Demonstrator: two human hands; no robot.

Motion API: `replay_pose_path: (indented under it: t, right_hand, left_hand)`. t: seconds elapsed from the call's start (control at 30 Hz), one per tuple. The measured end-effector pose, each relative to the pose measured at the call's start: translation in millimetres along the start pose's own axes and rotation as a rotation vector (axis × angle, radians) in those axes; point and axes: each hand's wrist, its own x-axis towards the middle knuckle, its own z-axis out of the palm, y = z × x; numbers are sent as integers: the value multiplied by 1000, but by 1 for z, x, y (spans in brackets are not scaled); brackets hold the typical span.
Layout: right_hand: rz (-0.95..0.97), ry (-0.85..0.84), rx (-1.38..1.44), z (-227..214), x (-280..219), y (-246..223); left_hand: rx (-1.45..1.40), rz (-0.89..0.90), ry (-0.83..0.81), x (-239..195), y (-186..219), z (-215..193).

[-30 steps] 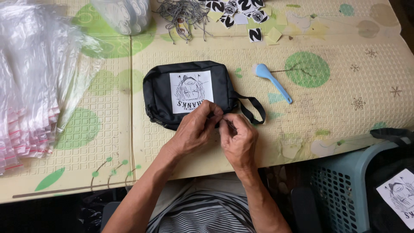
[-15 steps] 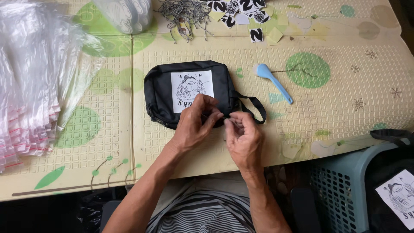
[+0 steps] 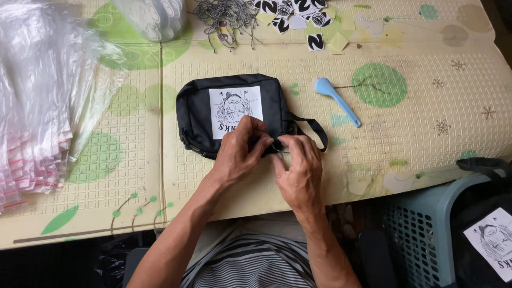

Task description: The person applies a white sticker with a graphic to a black bag using a blue squeegee tool. They smooth the sticker down, then attach a metal chain to the bag's zipper pull.

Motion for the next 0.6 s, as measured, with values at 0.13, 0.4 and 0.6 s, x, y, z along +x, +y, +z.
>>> replay_pose_path:
  t: [0.13,0.4,0.6]
  right_hand:
    - [5,-2,-41,1,-3,6]
    - [26,-60,-49,-3,0,2]
    - [28,-48,-40,-1,-5,-5]
  left_hand:
    - [4,-12,-12,1,0,-1]
    - [5,-22,-17,-2,-2,-2]
    - [10,-20,-38,-2,-4,-2]
